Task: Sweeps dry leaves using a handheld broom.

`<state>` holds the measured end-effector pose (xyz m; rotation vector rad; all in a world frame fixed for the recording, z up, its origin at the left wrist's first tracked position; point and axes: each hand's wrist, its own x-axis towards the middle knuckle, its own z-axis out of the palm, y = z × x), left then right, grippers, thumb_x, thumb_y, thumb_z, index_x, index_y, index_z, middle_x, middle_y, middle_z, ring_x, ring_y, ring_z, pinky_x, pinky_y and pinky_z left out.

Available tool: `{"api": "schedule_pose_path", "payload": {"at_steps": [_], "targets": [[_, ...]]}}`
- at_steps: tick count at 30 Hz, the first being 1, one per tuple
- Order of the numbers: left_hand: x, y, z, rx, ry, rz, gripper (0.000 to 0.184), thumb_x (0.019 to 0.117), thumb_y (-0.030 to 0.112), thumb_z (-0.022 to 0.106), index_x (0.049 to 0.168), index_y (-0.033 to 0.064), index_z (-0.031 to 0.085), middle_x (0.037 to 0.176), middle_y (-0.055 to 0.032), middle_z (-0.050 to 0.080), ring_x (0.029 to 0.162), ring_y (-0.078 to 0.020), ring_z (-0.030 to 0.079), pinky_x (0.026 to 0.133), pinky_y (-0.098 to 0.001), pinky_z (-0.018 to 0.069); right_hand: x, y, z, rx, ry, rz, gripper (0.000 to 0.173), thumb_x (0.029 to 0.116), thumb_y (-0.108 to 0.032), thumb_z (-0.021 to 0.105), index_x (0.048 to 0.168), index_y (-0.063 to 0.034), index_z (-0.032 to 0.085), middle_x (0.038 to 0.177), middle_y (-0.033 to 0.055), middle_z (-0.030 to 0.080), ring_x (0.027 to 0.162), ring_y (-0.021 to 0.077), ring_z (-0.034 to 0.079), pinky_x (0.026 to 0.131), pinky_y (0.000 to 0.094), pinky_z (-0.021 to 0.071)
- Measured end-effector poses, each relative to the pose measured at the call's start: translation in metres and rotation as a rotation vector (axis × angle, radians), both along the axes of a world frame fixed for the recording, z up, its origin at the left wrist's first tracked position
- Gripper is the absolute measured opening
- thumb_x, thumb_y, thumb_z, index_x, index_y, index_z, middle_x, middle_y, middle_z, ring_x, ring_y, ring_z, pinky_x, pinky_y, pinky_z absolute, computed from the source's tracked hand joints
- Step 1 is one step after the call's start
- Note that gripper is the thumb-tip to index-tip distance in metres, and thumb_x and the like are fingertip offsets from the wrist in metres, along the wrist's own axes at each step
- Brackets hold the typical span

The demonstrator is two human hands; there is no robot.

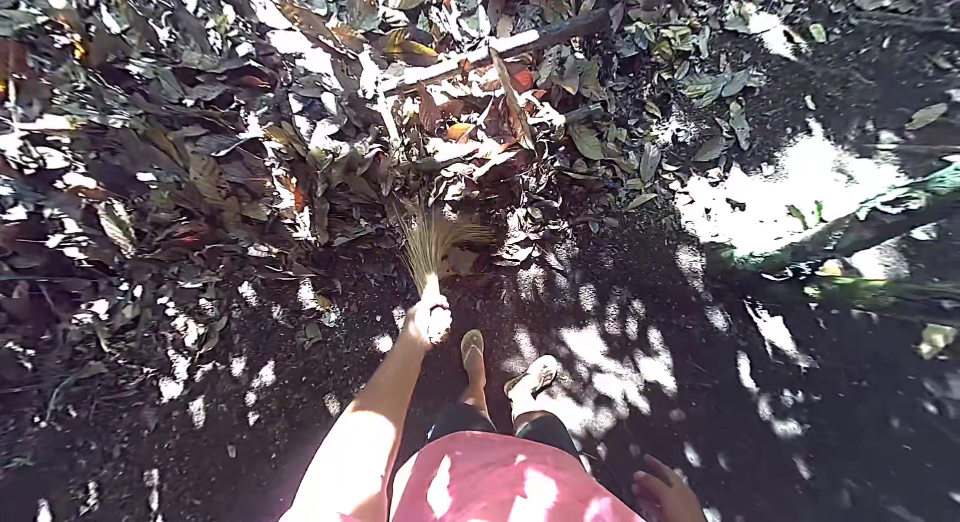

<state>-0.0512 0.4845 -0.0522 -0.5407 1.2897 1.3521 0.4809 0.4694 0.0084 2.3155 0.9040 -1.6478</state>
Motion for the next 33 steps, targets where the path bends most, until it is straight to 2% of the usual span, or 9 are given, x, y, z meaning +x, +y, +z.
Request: {"api": "schedule_pose_path", "payload": {"at_steps": [4,7,9,12,15,18,23,29,33], "targets": [[0.037,-0.018,0.005,0.013,0.213,-0.183,0.014,0.0949,0.006,0.06,0.107,0.0004,0.056,0.077,-0.0099,0.064,0.058,-0.0183,0.063,0.053,-0.0332,0.057,-0.007,0.003,0.007,0.055,0.035,-0.047,0.061,0.1021,-0.014,0.059,0.157,-0.0051,0.033,0.116,0.0244,0.065,0.089,0.0265,0.071,0.08,0.0423,0.06],[0.109,-0.059,0.036,-0.001,0.086,-0.31,0.048,0.0944,0.008,0.064,0.136,0.0034,0.041,0.084,-0.0139,0.064,0.063,-0.0226,0.065,0.057,-0.0381,0.0585,-0.006,-0.01,0.005,0.035,0.045,-0.053,0.062,0.1021,-0.014,0.06,0.157,-0.0034,0.032,0.121,0.0256,0.063,0.094,0.0265,0.07,0.084,0.0421,0.0594],[0.133,-0.078,0.057,-0.011,-0.061,-0.354,0.05,0.0951,0.01,0.062,0.139,0.0058,0.038,0.085,-0.0142,0.064,0.063,-0.0229,0.066,0.057,-0.0371,0.0591,-0.003,-0.02,0.004,-0.005,0.015,-0.037,0.061,0.1014,-0.015,0.061,0.155,-0.0032,0.035,0.124,0.0258,0.063,0.096,0.0265,0.07,0.085,0.0422,0.0589],[0.104,-0.086,0.066,-0.014,-0.308,-0.299,0.019,0.1013,0.02,0.053,0.113,0.0062,0.058,0.087,-0.0092,0.065,0.062,-0.0165,0.064,0.053,-0.0291,0.0566,0.005,-0.032,0.0,-0.081,-0.018,-0.055,0.062,0.1011,-0.015,0.061,0.156,-0.0026,0.035,0.13,0.026,0.061,0.101,0.028,0.07,0.089,0.0435,0.0584],[0.033,-0.088,0.037,-0.085,-0.202,-0.186,0.019,0.1017,0.023,0.048,0.104,0.007,0.058,0.082,-0.0061,0.064,0.058,-0.0127,0.062,0.049,-0.0254,0.0543,0.015,-0.033,-0.007,-0.075,-0.036,-0.052,0.06,0.1009,-0.016,0.061,0.154,-0.0026,0.037,0.126,0.0248,0.063,0.097,0.0273,0.07,0.086,0.0436,0.0587],[-0.02,-0.087,0.008,-0.203,0.195,-0.1,0.018,0.0981,0.014,0.058,0.113,0.0043,0.057,0.083,-0.0083,0.064,0.06,-0.0167,0.063,0.053,-0.0317,0.0566,0.021,-0.022,-0.01,-0.011,-0.015,-0.039,0.06,0.101,-0.016,0.061,0.154,-0.0038,0.037,0.118,0.0235,0.065,0.091,0.0252,0.07,0.081,0.0413,0.0589],[-0.024,-0.076,0.027,-0.154,0.466,-0.066,0.072,0.0928,0.01,0.064,0.152,0.0083,0.022,0.093,-0.0161,0.062,0.065,-0.0238,0.068,0.059,-0.0392,0.0617,-0.004,-0.008,-0.008,0.028,0.024,-0.037,0.059,0.1022,-0.013,0.059,0.155,-0.0053,0.036,0.122,0.0255,0.064,0.092,0.029,0.071,0.081,0.0434,0.0595],[0.047,-0.104,0.111,0.06,-0.076,-0.251,0.036,0.0934,0.01,0.054,0.129,0.008,0.048,0.087,-0.0086,0.064,0.061,-0.0165,0.063,0.053,-0.0315,0.0572,-0.019,-0.012,-0.02,-0.002,0.035,0.0,0.058,0.1021,-0.013,0.06,0.155,-0.0072,0.037,0.124,0.0262,0.063,0.097,0.0322,0.069,0.083,0.0465,0.0582],[0.105,-0.117,0.084,0.03,-0.492,-0.336,0.016,0.1,0.016,0.05,0.11,0.0061,0.058,0.089,-0.009,0.066,0.059,-0.0142,0.062,0.051,-0.027,0.0555,-0.022,-0.011,-0.013,0.008,0.014,-0.025,0.056,0.1016,-0.011,0.06,0.154,-0.0073,0.04,0.125,0.0256,0.062,0.096,0.0311,0.069,0.081,0.0458,0.0586]]}}
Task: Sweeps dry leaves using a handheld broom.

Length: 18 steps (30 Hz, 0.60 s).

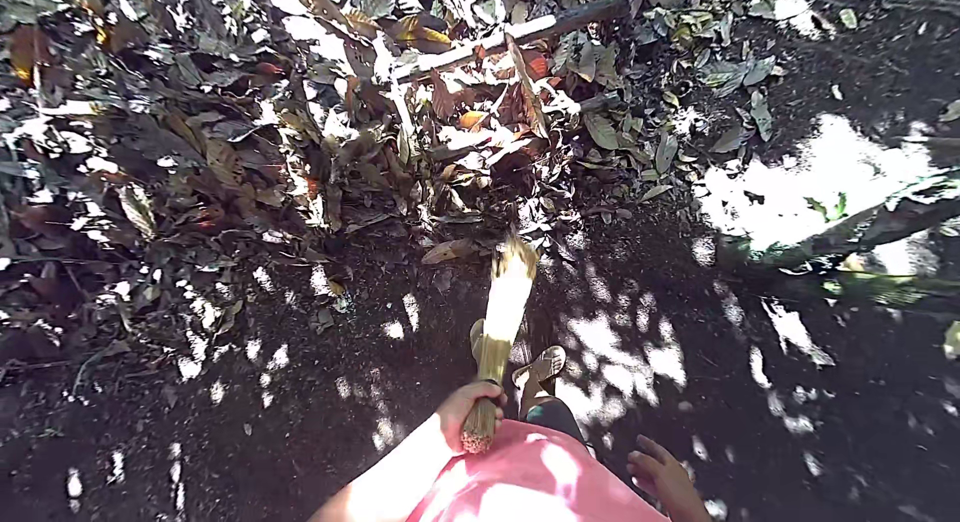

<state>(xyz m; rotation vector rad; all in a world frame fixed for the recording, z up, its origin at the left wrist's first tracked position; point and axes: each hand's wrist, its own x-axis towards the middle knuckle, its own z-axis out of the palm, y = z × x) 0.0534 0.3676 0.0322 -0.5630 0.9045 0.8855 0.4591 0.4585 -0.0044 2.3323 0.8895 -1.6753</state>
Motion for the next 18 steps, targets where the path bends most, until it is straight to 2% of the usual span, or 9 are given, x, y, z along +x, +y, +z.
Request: {"api": "schedule_pose_path", "payload": {"at_steps": [3,5,7,10,11,14,16,18], "targets": [[-0.008,0.0,-0.049,-0.082,0.077,-0.005,0.016,0.1007,0.019,0.05,0.105,0.0055,0.059,0.084,-0.0083,0.064,0.059,-0.014,0.061,0.051,-0.0265,0.0538,0.001,0.002,0.005,-0.015,-0.019,-0.006,0.056,0.1016,-0.011,0.061,0.153,-0.0079,0.04,0.125,0.025,0.063,0.095,0.0303,0.07,0.082,0.0453,0.0586],[-0.046,0.007,-0.078,-0.131,0.314,0.055,0.014,0.0986,0.018,0.052,0.103,0.006,0.058,0.077,-0.0067,0.062,0.055,-0.014,0.059,0.048,-0.0274,0.0523,0.004,0.002,0.005,-0.021,-0.025,0.0,0.056,0.1014,-0.012,0.061,0.154,-0.0079,0.04,0.126,0.0254,0.063,0.095,0.0306,0.071,0.082,0.0452,0.0595],[-0.083,0.019,-0.091,-0.18,0.564,0.11,0.018,0.0952,0.013,0.059,0.111,0.0034,0.056,0.077,-0.0102,0.064,0.055,-0.018,0.061,0.048,-0.0316,0.0543,0.005,0.004,0.004,-0.017,-0.029,-0.007,0.057,0.1016,-0.012,0.061,0.154,-0.0074,0.039,0.123,0.0258,0.063,0.094,0.0306,0.071,0.081,0.045,0.0596],[-0.096,0.011,-0.08,-0.201,0.774,0.042,0.057,0.0914,0.013,0.066,0.141,0.0064,0.039,0.085,-0.0152,0.064,0.061,-0.0233,0.066,0.055,-0.0377,0.0588,0.001,0.004,0.006,-0.014,-0.027,-0.008,0.059,0.1018,-0.012,0.061,0.155,-0.0073,0.037,0.122,0.0256,0.064,0.093,0.029,0.07,0.079,0.0428,0.0591],[-0.093,0.005,-0.072,-0.186,0.802,0.029,0.064,0.0904,0.012,0.067,0.145,0.0079,0.034,0.087,-0.016,0.064,0.062,-0.0242,0.067,0.056,-0.0387,0.0594,-0.001,0.003,0.005,-0.019,-0.023,0.001,0.059,0.1019,-0.012,0.061,0.155,-0.0073,0.037,0.122,0.0254,0.063,0.093,0.0283,0.07,0.08,0.0421,0.0586],[-0.076,-0.013,-0.031,-0.11,0.732,0.065,0.064,0.0888,0.007,0.066,0.144,0.0096,0.033,0.087,-0.0148,0.062,0.062,-0.0246,0.066,0.057,-0.0392,0.0604,-0.007,-0.002,0.004,-0.043,-0.025,0.03,0.058,0.1022,-0.012,0.06,0.155,-0.0056,0.037,0.123,0.0261,0.063,0.094,0.0284,0.069,0.082,0.0427,0.0579],[-0.061,-0.025,-0.004,-0.038,0.573,0.08,0.051,0.0923,0.006,0.062,0.138,0.0077,0.039,0.082,-0.0127,0.063,0.058,-0.0221,0.064,0.052,-0.0369,0.059,-0.006,-0.003,-0.002,-0.06,-0.02,0.038,0.059,0.1016,-0.014,0.061,0.155,-0.0053,0.036,0.124,0.0261,0.063,0.096,0.0292,0.069,0.083,0.0441,0.0577],[-0.048,-0.039,0.007,0.012,0.377,0.046,0.035,0.0981,0.01,0.054,0.133,0.0066,0.048,0.086,-0.0113,0.065,0.057,-0.0186,0.063,0.05,-0.0334,0.0573,-0.006,0.001,-0.006,-0.062,-0.008,0.04,0.06,0.1009,-0.015,0.062,0.155,-0.0049,0.036,0.124,0.0264,0.062,0.098,0.03,0.068,0.084,0.0448,0.0575]]}}
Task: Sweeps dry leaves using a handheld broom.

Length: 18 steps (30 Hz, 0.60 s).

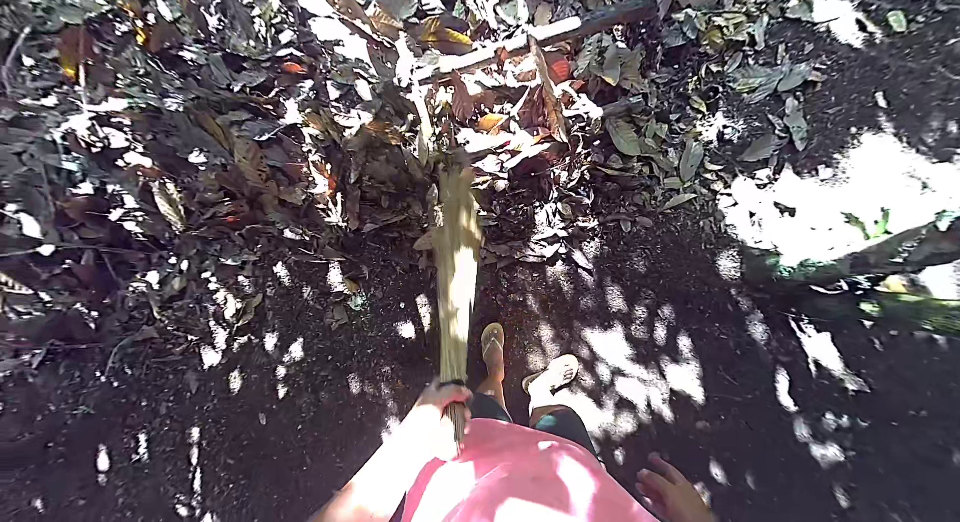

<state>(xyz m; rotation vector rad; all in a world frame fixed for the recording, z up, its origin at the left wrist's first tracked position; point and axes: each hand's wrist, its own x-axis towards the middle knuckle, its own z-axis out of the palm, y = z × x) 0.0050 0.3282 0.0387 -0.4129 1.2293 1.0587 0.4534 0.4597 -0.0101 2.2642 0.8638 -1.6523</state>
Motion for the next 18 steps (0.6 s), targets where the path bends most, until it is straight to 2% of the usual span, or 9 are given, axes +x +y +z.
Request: {"api": "schedule_pose_path", "payload": {"at_steps": [2,4,5,7,10,12,15,18], "targets": [[0.002,-0.008,-0.005,-0.017,-0.203,-0.03,0.022,0.1039,0.017,0.045,0.12,0.0069,0.056,0.091,-0.0086,0.066,0.06,-0.0141,0.062,0.051,-0.0281,0.0558,-0.005,0.006,0.003,0.012,0.007,0.011,0.06,0.1015,-0.014,0.06,0.155,-0.0039,0.035,0.127,0.0273,0.061,0.1,0.031,0.069,0.085,0.0454,0.0576],[-0.013,-0.002,-0.026,-0.12,-0.286,-0.032,0.02,0.1036,0.02,0.044,0.106,0.0068,0.058,0.086,-0.0073,0.066,0.056,-0.012,0.061,0.047,-0.0248,0.0535,-0.011,0.013,0.009,0.021,0.014,0.022,0.059,0.1024,-0.014,0.058,0.156,-0.0039,0.034,0.129,0.0273,0.06,0.1,0.0306,0.069,0.086,0.045,0.0583],[-0.028,0.003,-0.043,-0.165,-0.271,-0.018,0.018,0.1022,0.021,0.046,0.104,0.007,0.057,0.084,-0.0074,0.065,0.055,-0.0126,0.06,0.046,-0.0252,0.0526,-0.012,0.015,0.011,0.027,0.016,0.024,0.059,0.1024,-0.014,0.058,0.155,-0.0042,0.034,0.128,0.027,0.06,0.098,0.03,0.07,0.085,0.0446,0.0588],[-0.064,0.022,-0.07,-0.2,-0.079,0.021,0.016,0.0995,0.02,0.05,0.103,0.0069,0.058,0.081,-0.0068,0.063,0.055,-0.0133,0.059,0.046,-0.0262,0.0517,-0.011,0.018,0.011,0.042,0.019,0.021,0.059,0.1015,-0.013,0.059,0.155,-0.0045,0.036,0.126,0.0268,0.061,0.096,0.0299,0.07,0.083,0.0448,0.0593],[-0.113,0.068,-0.091,-0.22,0.294,0.005,0.014,0.0961,0.013,0.059,0.107,0.004,0.058,0.081,-0.0081,0.064,0.058,-0.0162,0.061,0.051,-0.0304,0.0546,-0.004,0.02,0.004,0.036,0.016,0.011,0.061,0.1009,-0.013,0.061,0.156,-0.006,0.035,0.126,0.027,0.062,0.095,0.0304,0.071,0.083,0.045,0.0599],[-0.12,0.085,-0.095,-0.247,0.437,-0.064,0.033,0.0914,0.012,0.066,0.12,0.0021,0.053,0.086,-0.0118,0.065,0.061,-0.0204,0.065,0.055,-0.0355,0.0585,-0.001,0.02,0.003,0.035,0.002,0.002,0.062,0.1007,-0.014,0.062,0.156,-0.0069,0.035,0.125,0.0265,0.063,0.094,0.0305,0.071,0.082,0.0451,0.0596],[-0.093,0.071,-0.094,-0.277,0.49,-0.143,0.058,0.089,0.016,0.071,0.139,0.0043,0.043,0.091,-0.0162,0.065,0.065,-0.0248,0.067,0.059,-0.0405,0.0599,0.001,0.018,0.0,0.027,0.001,-0.008,0.061,0.1014,-0.013,0.061,0.156,-0.007,0.035,0.121,0.0265,0.064,0.093,0.0301,0.071,0.081,0.0446,0.0595],[-0.04,0.028,-0.076,-0.273,0.42,-0.127,0.061,0.0919,0.014,0.071,0.142,0.0074,0.038,0.085,-0.0169,0.064,0.059,-0.0252,0.064,0.052,-0.0403,0.0568,-0.003,0.016,-0.002,0.017,0.006,-0.001,0.06,0.1019,-0.013,0.06,0.156,-0.0062,0.034,0.122,0.0265,0.064,0.095,0.0296,0.07,0.083,0.0441,0.0588]]}}
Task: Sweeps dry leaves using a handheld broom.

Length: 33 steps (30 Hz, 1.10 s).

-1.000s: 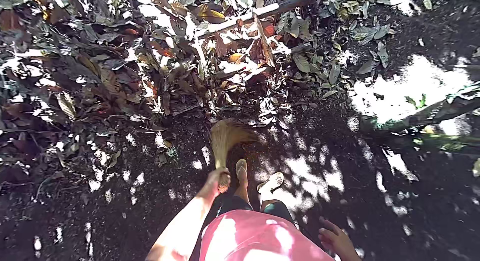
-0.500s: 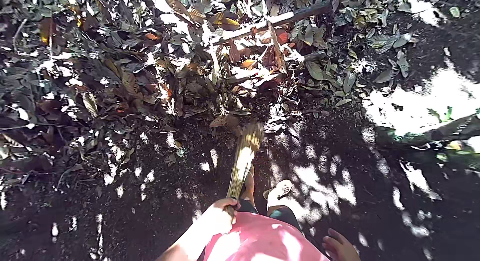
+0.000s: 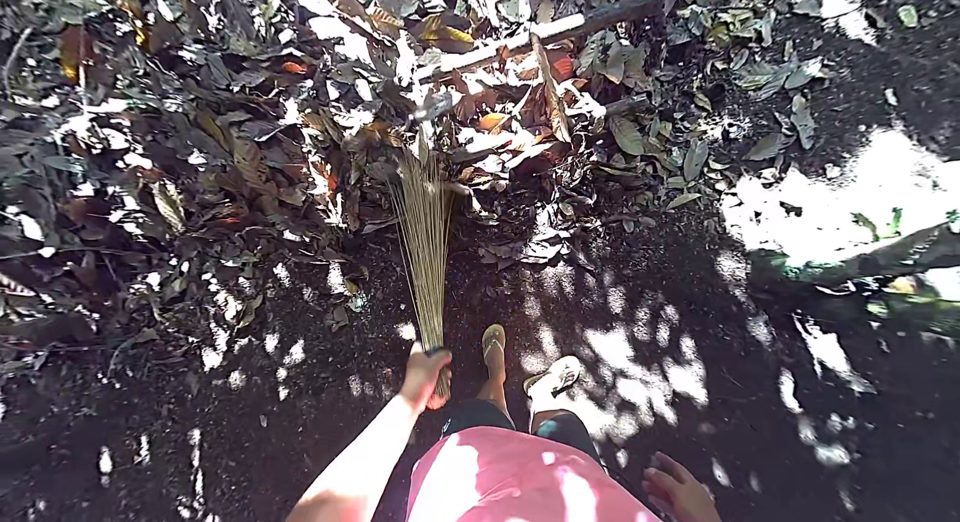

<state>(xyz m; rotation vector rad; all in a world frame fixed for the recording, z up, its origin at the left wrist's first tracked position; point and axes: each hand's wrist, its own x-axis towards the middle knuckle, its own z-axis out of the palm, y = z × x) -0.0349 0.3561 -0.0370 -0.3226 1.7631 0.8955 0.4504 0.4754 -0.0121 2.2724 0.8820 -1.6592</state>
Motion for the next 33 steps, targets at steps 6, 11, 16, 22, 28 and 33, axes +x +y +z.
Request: {"api": "schedule_pose_path", "payload": {"at_steps": [6,11,16,22,28,33], "targets": [[0.074,-0.025,0.049,0.102,-0.209,0.337,0.053,0.0979,0.012,0.066,0.142,0.0066,0.037,0.088,-0.0144,0.063,0.06,-0.0216,0.064,0.052,-0.0353,0.0578,-0.004,-0.002,-0.004,-0.031,0.016,0.015,0.062,0.1021,-0.016,0.06,0.157,-0.005,0.032,0.129,0.0272,0.06,0.102,0.0317,0.069,0.088,0.046,0.0577],[0.036,0.066,0.015,0.276,-0.538,0.482,0.018,0.1039,0.026,0.049,0.102,0.009,0.055,0.076,-0.0055,0.06,0.059,-0.0137,0.061,0.052,-0.0277,0.0547,-0.003,0.005,-0.01,0.008,0.027,0.012,0.061,0.101,-0.014,0.059,0.156,-0.0052,0.034,0.124,0.0261,0.063,0.098,0.0306,0.07,0.085,0.046,0.0588],[-0.029,0.135,0.008,0.487,-0.36,0.278,0.012,0.1051,0.011,0.044,0.114,0.0061,0.05,0.086,-0.0076,0.061,0.057,-0.0135,0.059,0.05,-0.0269,0.0534,-0.007,0.004,-0.003,0.026,0.049,0.005,0.062,0.1007,-0.014,0.061,0.156,-0.004,0.035,0.126,0.028,0.061,0.1,0.0327,0.069,0.087,0.0475,0.0585],[0.008,0.053,0.069,0.447,-0.316,0.373,0.043,0.0976,0.016,0.054,0.138,0.017,0.04,0.093,-0.009,0.065,0.063,-0.0165,0.065,0.054,-0.0306,0.0576,0.001,-0.005,-0.006,0.008,0.03,-0.038,0.062,0.1014,-0.015,0.061,0.156,-0.0045,0.034,0.125,0.0267,0.062,0.099,0.0308,0.07,0.086,0.0462,0.0586],[0.065,0.04,0.041,0.197,-0.378,0.435,0.03,0.102,0.016,0.056,0.129,0.0106,0.045,0.088,-0.01,0.061,0.064,-0.0197,0.064,0.057,-0.0341,0.0577,-0.009,0.001,0.0,0.045,0.003,-0.105,0.056,0.1022,-0.011,0.06,0.153,-0.0055,0.039,0.119,0.0267,0.064,0.092,0.0315,0.07,0.08,0.0465,0.0589],[0.086,0.134,-0.02,0.432,-0.69,0.288,0.022,0.1068,0.026,0.045,0.102,0.0089,0.058,0.075,-0.0051,0.061,0.062,-0.0143,0.062,0.057,-0.0296,0.0546,-0.03,0.021,0.002,0.091,0.06,-0.056,0.057,0.1002,-0.012,0.063,0.153,-0.0092,0.042,0.117,0.024,0.066,0.093,0.0314,0.07,0.081,0.0479,0.0592]]}}
